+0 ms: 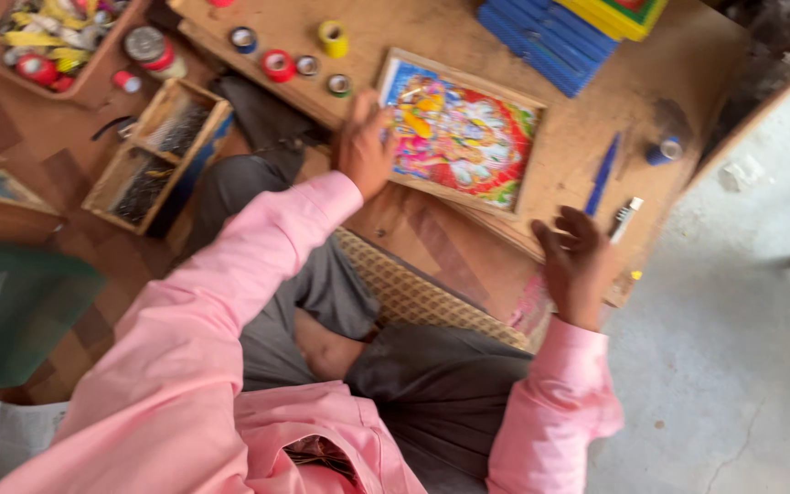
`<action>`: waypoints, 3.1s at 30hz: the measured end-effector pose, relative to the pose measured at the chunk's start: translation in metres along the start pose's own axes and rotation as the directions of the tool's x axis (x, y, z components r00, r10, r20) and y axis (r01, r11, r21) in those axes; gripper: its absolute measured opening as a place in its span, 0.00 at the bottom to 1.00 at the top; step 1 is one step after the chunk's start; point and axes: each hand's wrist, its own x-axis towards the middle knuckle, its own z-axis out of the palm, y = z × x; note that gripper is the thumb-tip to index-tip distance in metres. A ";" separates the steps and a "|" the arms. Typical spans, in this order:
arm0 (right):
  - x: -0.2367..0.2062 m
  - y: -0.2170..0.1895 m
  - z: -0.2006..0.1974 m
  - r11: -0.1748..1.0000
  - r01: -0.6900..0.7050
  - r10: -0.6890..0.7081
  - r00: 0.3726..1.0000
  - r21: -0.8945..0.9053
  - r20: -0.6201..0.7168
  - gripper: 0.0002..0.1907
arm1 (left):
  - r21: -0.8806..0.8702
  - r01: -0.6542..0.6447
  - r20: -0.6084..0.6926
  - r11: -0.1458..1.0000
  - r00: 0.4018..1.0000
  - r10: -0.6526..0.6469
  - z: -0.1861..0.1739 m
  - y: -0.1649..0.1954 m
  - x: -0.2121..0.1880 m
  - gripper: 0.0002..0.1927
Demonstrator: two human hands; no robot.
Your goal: The person applies yellow and green decorative tape to the edges of a framed religious print using a utility knife to cut the tape. The person then places the finished frame on a stack and begins working on a second frame.
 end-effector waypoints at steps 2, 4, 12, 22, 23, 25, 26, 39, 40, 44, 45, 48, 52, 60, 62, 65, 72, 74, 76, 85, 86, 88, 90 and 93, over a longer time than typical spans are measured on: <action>-0.003 0.016 0.000 0.999 -0.022 0.021 1.000 -0.032 -0.004 0.24 | 0.120 0.029 -0.075 0.992 0.997 -0.020 0.006 -0.005 0.030 0.20; 0.000 0.032 -0.006 0.999 -0.029 0.028 1.000 -0.020 -0.008 0.22 | 0.207 0.123 -0.172 0.971 0.981 -0.087 0.003 -0.021 0.057 0.16; 0.032 0.049 -0.021 0.986 0.062 -0.049 0.995 0.156 -0.085 0.19 | -0.087 -0.221 0.154 0.971 0.960 0.232 0.011 -0.016 -0.034 0.18; -0.001 0.015 0.047 0.983 -0.109 0.109 0.994 -0.148 -0.012 0.22 | -0.123 0.106 0.033 0.987 0.994 -0.102 -0.109 -0.056 -0.020 0.27; -0.008 0.018 0.059 0.993 -0.063 0.063 0.998 -0.102 -0.002 0.22 | -0.093 0.078 -0.040 0.993 0.996 -0.082 -0.128 -0.078 -0.001 0.26; -0.019 0.027 0.075 0.991 -0.039 0.038 0.999 -0.130 -0.011 0.22 | 0.015 0.205 -0.151 0.979 0.968 -0.201 -0.155 -0.124 0.037 0.21; -0.030 0.033 0.083 0.977 -0.071 0.066 0.997 -0.201 -0.030 0.22 | 0.121 0.157 -0.244 0.980 0.962 -0.124 -0.167 -0.146 0.054 0.22; -0.007 0.060 0.114 0.978 -0.149 0.107 0.959 -0.146 -0.263 0.22 | 0.212 0.126 0.054 0.969 0.989 -0.141 -0.040 -0.173 0.116 0.22; -0.009 0.063 0.112 0.980 -0.150 0.108 0.954 -0.131 -0.281 0.22 | 0.227 0.098 0.006 0.969 0.995 -0.102 -0.026 -0.175 0.118 0.21; -0.013 0.070 0.105 0.976 -0.199 0.218 0.911 0.089 -0.350 0.19 | 0.373 0.024 -0.091 0.927 0.996 0.011 0.000 -0.181 0.127 0.12; -0.017 0.066 0.103 0.974 -0.189 0.223 0.905 0.128 -0.362 0.19 | 0.340 0.082 0.040 0.937 0.994 -0.101 -0.002 -0.173 0.129 0.09; -0.028 0.039 0.105 0.957 -0.167 0.240 0.918 0.239 -0.317 0.18 | 0.119 0.173 0.247 0.978 0.949 -0.198 -0.024 -0.140 0.112 0.08; -0.049 -0.018 0.106 0.907 -0.161 0.197 0.979 0.389 -0.056 0.20 | -0.603 0.159 0.329 0.782 0.942 0.062 -0.056 -0.044 0.034 0.16; -0.084 -0.076 0.095 0.783 -0.194 0.015 0.956 0.591 0.294 0.28 | -0.617 0.742 0.779 0.261 0.623 0.070 -0.086 0.061 -0.061 0.09; -0.089 -0.080 0.095 0.818 -0.177 -0.013 0.945 0.547 0.326 0.26 | -0.608 0.736 0.783 0.298 0.618 0.072 -0.091 0.066 -0.063 0.10; -0.096 -0.086 0.094 0.775 -0.321 0.110 0.917 0.545 0.384 0.22 | -0.672 0.622 0.710 0.402 0.695 0.111 -0.093 0.067 -0.067 0.11; -0.102 -0.082 0.114 0.700 -0.335 0.196 0.940 0.631 0.281 0.10 | -0.716 0.453 0.602 0.531 0.786 0.141 -0.095 0.053 -0.078 0.13; -0.104 -0.076 0.123 0.699 -0.288 0.172 0.956 0.655 0.238 0.07 | -0.711 0.394 0.566 0.582 0.812 0.142 -0.098 0.051 -0.080 0.14; -0.107 -0.071 0.132 0.666 -0.335 0.206 0.941 0.666 0.267 0.05 | -0.619 0.344 0.564 0.706 0.820 0.095 -0.100 0.049 -0.083 0.19; -0.089 -0.021 0.172 0.721 -0.300 0.284 0.950 0.624 0.128 0.04 | -0.422 0.165 0.569 0.892 0.814 0.118 -0.072 0.015 -0.079 0.19; -0.086 -0.010 0.174 0.735 -0.266 0.287 0.955 0.623 0.070 0.04 | -0.414 0.131 0.555 0.901 0.821 0.136 -0.070 0.007 -0.074 0.20; -0.071 0.018 0.162 0.776 -0.203 0.343 0.931 0.598 -0.128 0.04 | -0.248 0.132 0.645 0.960 0.762 0.062 -0.073 -0.020 -0.058 0.17; -0.056 0.046 0.148 0.810 -0.134 0.361 0.882 0.571 -0.304 0.05 | -0.233 0.032 0.628 0.972 0.768 0.125 -0.088 -0.060 -0.040 0.17; -0.038 0.078 0.133 0.871 -0.009 0.297 0.806 0.491 -0.512 0.05 | -0.059 0.020 0.602 0.998 0.799 0.020 -0.098 -0.103 -0.022 0.18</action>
